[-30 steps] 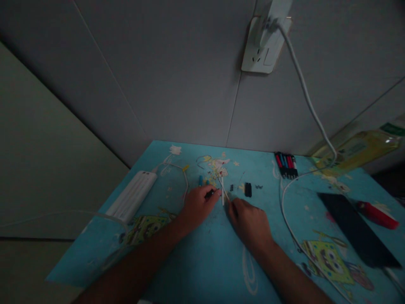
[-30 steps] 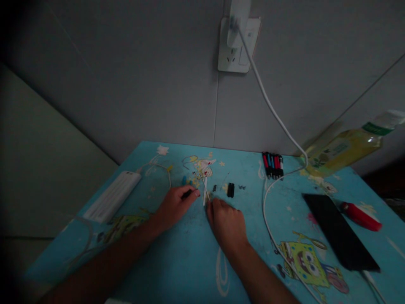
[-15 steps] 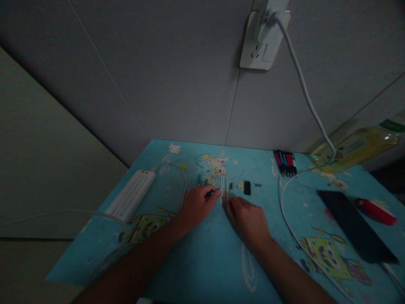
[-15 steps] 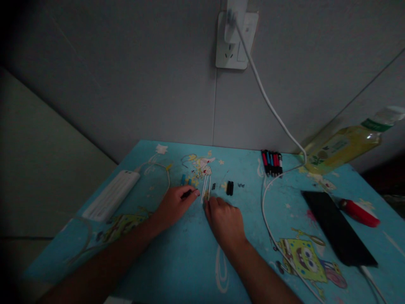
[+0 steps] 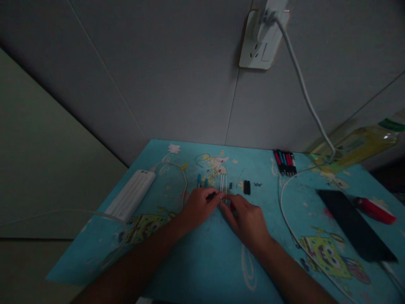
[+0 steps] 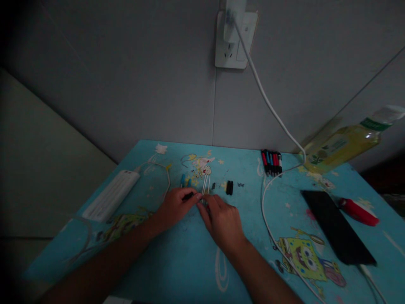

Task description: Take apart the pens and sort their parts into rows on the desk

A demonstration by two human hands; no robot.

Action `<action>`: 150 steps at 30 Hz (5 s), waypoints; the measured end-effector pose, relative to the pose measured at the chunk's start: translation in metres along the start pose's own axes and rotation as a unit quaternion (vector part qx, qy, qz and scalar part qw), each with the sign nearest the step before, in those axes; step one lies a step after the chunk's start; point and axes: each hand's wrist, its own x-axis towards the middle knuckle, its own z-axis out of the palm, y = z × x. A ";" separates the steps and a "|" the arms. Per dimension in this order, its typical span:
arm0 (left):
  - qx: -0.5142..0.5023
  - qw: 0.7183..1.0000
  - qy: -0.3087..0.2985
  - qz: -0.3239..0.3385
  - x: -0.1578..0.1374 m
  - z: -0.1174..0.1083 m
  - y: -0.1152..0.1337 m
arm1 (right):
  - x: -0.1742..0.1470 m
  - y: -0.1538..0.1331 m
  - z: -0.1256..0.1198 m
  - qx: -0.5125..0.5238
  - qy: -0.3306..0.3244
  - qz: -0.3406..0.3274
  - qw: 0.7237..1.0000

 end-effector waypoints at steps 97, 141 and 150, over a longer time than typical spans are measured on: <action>0.273 0.954 0.031 0.120 -0.011 0.008 0.004 | 0.005 0.025 -0.016 0.220 0.100 0.101 0.965; 0.341 0.937 0.023 0.070 -0.011 0.012 0.009 | 0.007 0.021 -0.015 0.375 0.168 0.222 0.884; 0.344 0.934 0.085 0.050 0.001 -0.009 -0.008 | 0.002 0.017 -0.019 0.195 0.179 0.029 0.964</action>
